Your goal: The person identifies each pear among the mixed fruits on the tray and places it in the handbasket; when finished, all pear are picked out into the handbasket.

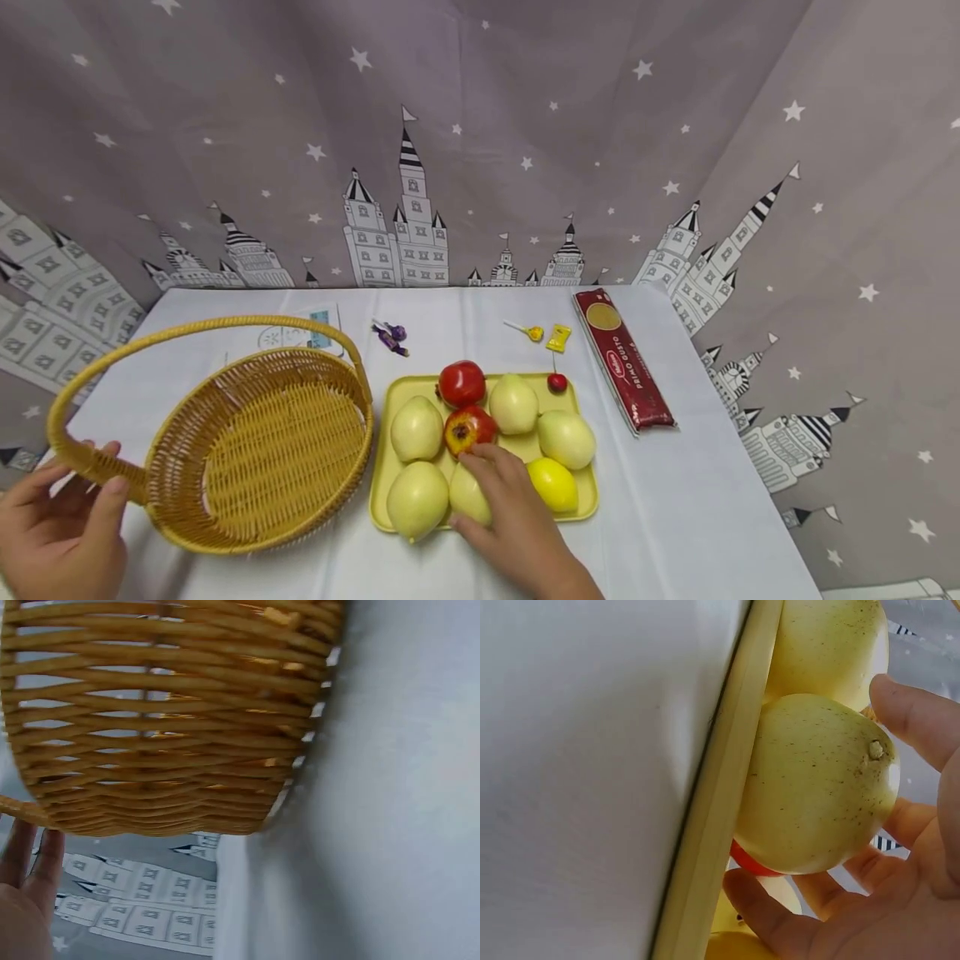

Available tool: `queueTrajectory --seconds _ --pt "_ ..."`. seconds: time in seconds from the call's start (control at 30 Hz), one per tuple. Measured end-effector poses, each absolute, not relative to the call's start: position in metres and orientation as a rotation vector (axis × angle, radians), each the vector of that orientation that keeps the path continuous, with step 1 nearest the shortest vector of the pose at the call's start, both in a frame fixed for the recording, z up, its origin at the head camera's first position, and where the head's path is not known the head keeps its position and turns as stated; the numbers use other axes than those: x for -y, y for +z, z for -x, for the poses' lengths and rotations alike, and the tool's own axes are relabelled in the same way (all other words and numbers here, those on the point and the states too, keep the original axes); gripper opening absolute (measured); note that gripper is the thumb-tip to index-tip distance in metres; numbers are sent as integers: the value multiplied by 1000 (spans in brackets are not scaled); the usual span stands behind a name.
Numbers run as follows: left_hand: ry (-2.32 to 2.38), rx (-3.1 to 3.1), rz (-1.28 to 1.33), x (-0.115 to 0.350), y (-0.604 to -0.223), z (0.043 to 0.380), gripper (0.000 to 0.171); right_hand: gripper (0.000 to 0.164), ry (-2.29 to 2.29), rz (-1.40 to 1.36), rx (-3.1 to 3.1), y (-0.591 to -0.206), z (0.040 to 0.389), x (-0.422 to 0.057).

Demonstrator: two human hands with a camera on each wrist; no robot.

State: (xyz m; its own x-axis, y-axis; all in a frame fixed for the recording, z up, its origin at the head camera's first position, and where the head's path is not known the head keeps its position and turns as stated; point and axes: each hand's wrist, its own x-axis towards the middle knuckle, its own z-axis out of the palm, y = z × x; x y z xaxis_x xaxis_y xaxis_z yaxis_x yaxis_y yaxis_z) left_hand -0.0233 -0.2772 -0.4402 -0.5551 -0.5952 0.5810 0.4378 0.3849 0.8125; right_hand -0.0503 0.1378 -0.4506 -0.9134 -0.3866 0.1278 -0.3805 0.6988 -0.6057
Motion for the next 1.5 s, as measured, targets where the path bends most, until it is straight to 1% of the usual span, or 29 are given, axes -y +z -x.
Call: queueTrajectory --seconds 0.13,0.2,0.27,0.6,0.9,1.03,1.17,1.27,1.4,1.5 --pt "-1443 1711 -242 276 -444 25 53 65 -1006 667 -2903 -452 53 -134" --pt "-1511 1668 -268 277 -446 26 52 65 -997 659 -2896 -453 54 -133" --pt "-1481 1724 -335 278 -448 27 51 66 -997 648 -2885 -454 54 -131" --pt "-1323 1861 -429 282 -454 29 42 67 -1009 627 -2877 -456 55 -129" --pt "-1288 1884 -449 286 -456 29 44 66 -1023 623 -2868 -457 56 -128" --pt "-1364 1827 -416 287 -456 30 44 64 -1025 596 -2878 -457 57 -128" --pt "-1544 1661 -258 288 -457 30 44 59 -1073 556 -2923 -455 57 -131" --pt "-1576 1624 -205 289 -458 31 45 56 -1137 565 -2957 -449 60 -133" --pt "-1591 1572 -172 289 -461 32 47 56 -1259 689 -2946 -437 68 -132" --pt "-1694 1434 -72 289 -463 34 48 56 -1342 838 -2906 -425 74 -125"
